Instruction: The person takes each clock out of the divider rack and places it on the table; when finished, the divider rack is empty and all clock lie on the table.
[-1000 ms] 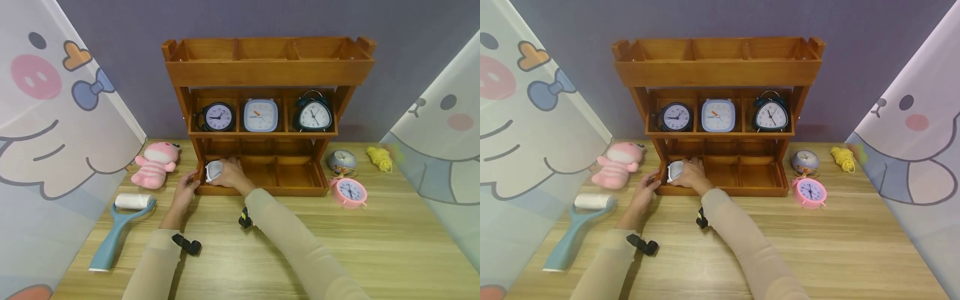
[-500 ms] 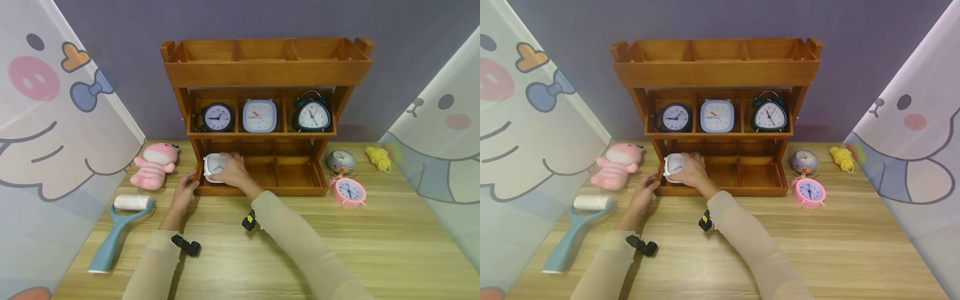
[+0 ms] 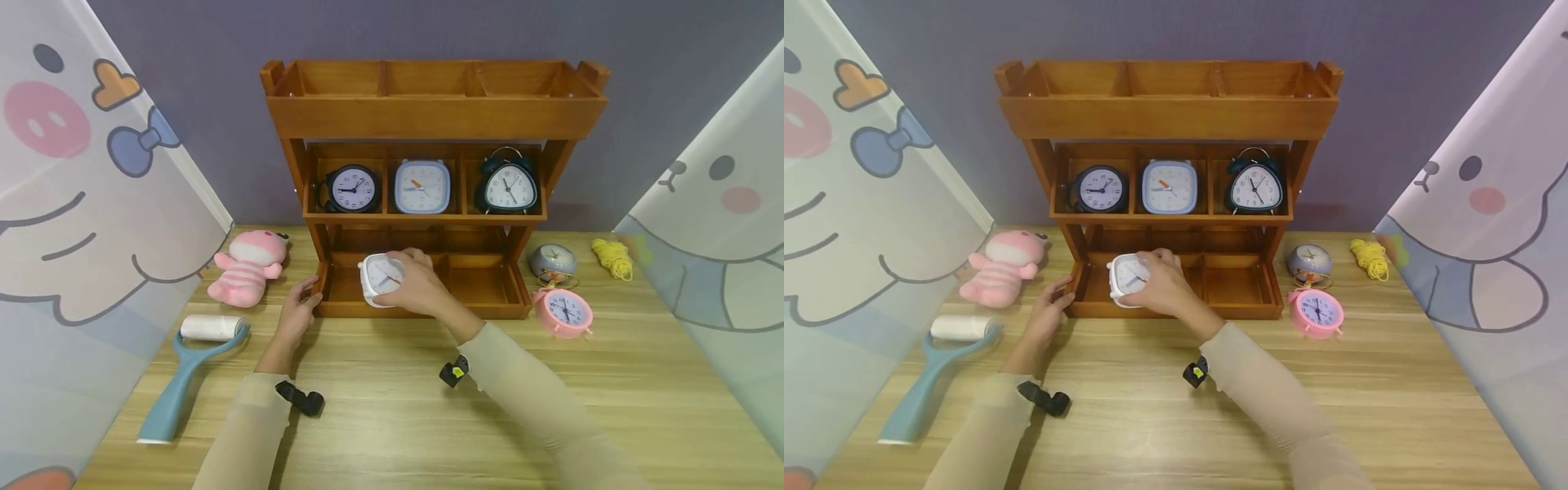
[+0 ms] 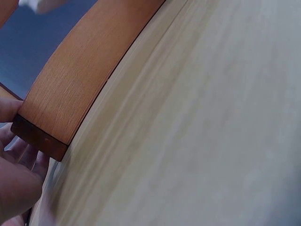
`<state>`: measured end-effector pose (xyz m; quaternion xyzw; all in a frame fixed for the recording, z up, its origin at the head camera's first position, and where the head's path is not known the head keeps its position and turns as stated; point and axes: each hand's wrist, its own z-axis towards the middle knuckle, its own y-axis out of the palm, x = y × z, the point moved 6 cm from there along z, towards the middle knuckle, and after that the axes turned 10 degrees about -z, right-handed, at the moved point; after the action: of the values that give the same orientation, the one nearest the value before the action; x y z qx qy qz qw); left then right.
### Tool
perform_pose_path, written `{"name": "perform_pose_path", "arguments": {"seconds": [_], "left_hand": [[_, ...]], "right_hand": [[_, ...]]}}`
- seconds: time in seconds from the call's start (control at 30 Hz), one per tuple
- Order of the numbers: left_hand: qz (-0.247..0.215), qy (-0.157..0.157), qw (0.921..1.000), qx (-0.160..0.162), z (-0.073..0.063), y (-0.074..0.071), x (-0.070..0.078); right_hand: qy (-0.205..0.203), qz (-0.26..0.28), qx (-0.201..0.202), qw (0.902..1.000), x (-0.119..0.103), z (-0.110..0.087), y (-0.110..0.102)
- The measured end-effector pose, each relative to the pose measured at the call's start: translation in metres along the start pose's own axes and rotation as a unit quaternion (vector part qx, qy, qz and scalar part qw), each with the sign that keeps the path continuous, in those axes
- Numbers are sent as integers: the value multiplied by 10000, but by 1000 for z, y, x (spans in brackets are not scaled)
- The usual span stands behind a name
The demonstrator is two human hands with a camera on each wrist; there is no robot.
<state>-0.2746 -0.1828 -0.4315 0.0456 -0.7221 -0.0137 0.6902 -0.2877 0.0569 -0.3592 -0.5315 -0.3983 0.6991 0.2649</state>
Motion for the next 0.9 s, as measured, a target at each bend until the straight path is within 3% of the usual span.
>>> {"name": "perform_pose_path", "arguments": {"seconds": [0.17, 0.33, 0.57, 0.73, 0.9], "left_hand": [[-40, -48, 10000, -39, 3, -1, -2], [-112, -53, 9999, 46, 12, -8, -16], [177, 134, 9997, 127, 17, -11, -27], [76, 98, 9999, 28, 15, -9, -22], [39, -8, 10000, 15, 2, -1, -3]], "right_hand": [[-29, -53, -37, 10000, 19, -24, -21], [-56, -233, -22, 9997, 42, -50, -41], [-18, -747, 31, 9972, 74, -90, -66], [-22, -927, 32, 9957, 94, -116, -79], [26, -972, 53, 9952, 110, -135, -84]]}}
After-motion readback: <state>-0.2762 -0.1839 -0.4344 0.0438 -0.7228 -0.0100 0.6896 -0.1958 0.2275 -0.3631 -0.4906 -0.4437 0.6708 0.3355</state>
